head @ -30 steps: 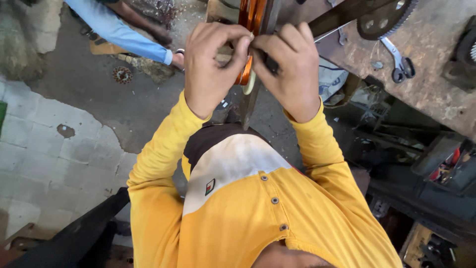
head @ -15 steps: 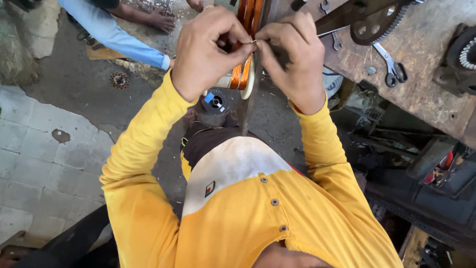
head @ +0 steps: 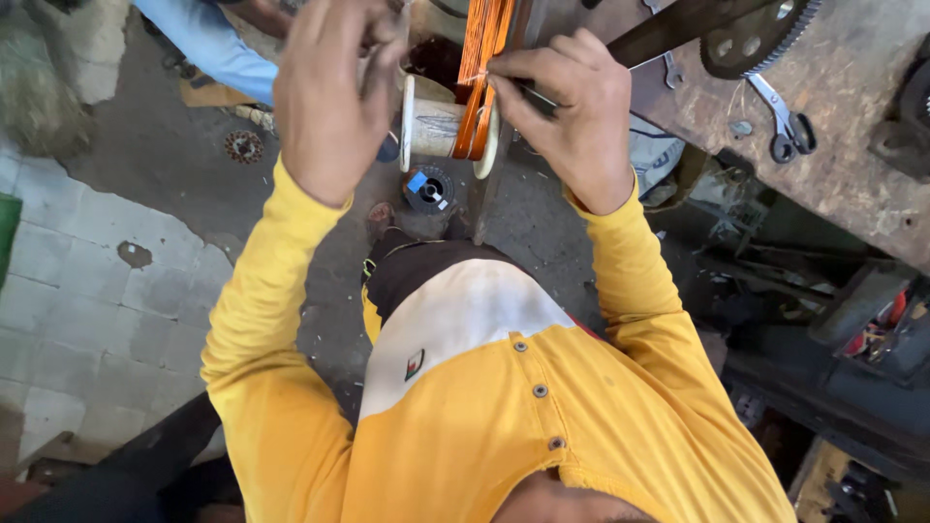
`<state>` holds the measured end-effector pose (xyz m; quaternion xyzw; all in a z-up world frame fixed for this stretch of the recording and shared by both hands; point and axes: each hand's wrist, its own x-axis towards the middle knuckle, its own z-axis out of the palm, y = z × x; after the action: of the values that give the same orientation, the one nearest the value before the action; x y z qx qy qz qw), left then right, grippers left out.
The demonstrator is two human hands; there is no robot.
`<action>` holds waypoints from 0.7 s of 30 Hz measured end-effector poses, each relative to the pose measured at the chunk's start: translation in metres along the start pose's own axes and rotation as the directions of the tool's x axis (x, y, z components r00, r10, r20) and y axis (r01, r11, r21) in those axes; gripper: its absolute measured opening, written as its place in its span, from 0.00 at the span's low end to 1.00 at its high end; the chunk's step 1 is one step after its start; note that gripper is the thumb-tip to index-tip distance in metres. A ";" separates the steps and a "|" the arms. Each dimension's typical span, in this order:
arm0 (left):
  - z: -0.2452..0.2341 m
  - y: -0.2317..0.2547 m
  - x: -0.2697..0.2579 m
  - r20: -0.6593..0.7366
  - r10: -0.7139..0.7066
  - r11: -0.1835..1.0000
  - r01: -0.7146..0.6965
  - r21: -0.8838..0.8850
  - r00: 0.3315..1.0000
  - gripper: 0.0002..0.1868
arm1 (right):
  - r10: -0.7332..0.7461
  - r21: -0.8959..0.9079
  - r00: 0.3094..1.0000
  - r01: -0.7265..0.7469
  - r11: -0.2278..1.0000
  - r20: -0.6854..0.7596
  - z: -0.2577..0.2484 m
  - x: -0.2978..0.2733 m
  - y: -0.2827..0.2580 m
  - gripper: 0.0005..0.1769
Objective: The person winds orange wire onto a small cylindrical bobbin using a hand-cranked machine. They repeatedly feed the wire, crank the handle, and trim excess wire with scissors. The process is repeated multiple times to build up layers of wire on the bobbin.
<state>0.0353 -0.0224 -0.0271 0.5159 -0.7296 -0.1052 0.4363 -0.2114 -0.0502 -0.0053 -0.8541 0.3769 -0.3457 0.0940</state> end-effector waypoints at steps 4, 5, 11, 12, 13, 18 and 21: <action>-0.001 0.019 -0.005 -0.036 0.132 0.990 -0.133 -0.040 0.991 0.16 | 0.011 0.014 1.000 -0.011 1.000 -0.002 0.004 -0.001 0.001 0.08; 0.003 0.022 -0.005 -0.001 0.119 0.991 -0.119 -0.054 0.993 0.16 | 0.002 0.011 1.000 -0.002 1.000 -0.015 0.006 -0.003 0.000 0.07; 0.024 0.027 -0.001 0.028 0.011 1.000 -0.011 -0.010 1.000 0.08 | 0.049 0.025 0.991 -0.047 0.999 -0.128 0.020 -0.007 -0.004 0.11; 0.024 0.028 -0.003 0.020 0.024 1.000 -0.024 0.004 1.000 0.07 | 0.052 0.031 0.990 -0.048 0.998 -0.134 0.020 -0.008 -0.007 0.11; 0.025 0.029 -0.005 0.011 0.036 0.999 -0.037 0.019 0.999 0.07 | 0.054 0.038 0.989 -0.049 0.998 -0.141 0.018 -0.010 -0.010 0.12; 0.025 0.045 -0.006 -0.069 0.132 0.988 -0.125 0.093 0.989 0.09 | 0.169 0.159 0.985 -0.173 0.972 0.038 -0.007 -0.003 -0.026 0.21; 0.030 0.050 -0.002 -0.004 0.202 0.951 -0.195 0.238 0.979 0.12 | 0.119 0.179 0.993 -0.118 0.977 0.002 -0.021 -0.013 -0.023 0.22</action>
<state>-0.0193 -0.0071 -0.0161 0.4896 -0.7789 0.0343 0.3904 -0.2182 -0.0225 0.0131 -0.8168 0.3950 -0.3755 0.1892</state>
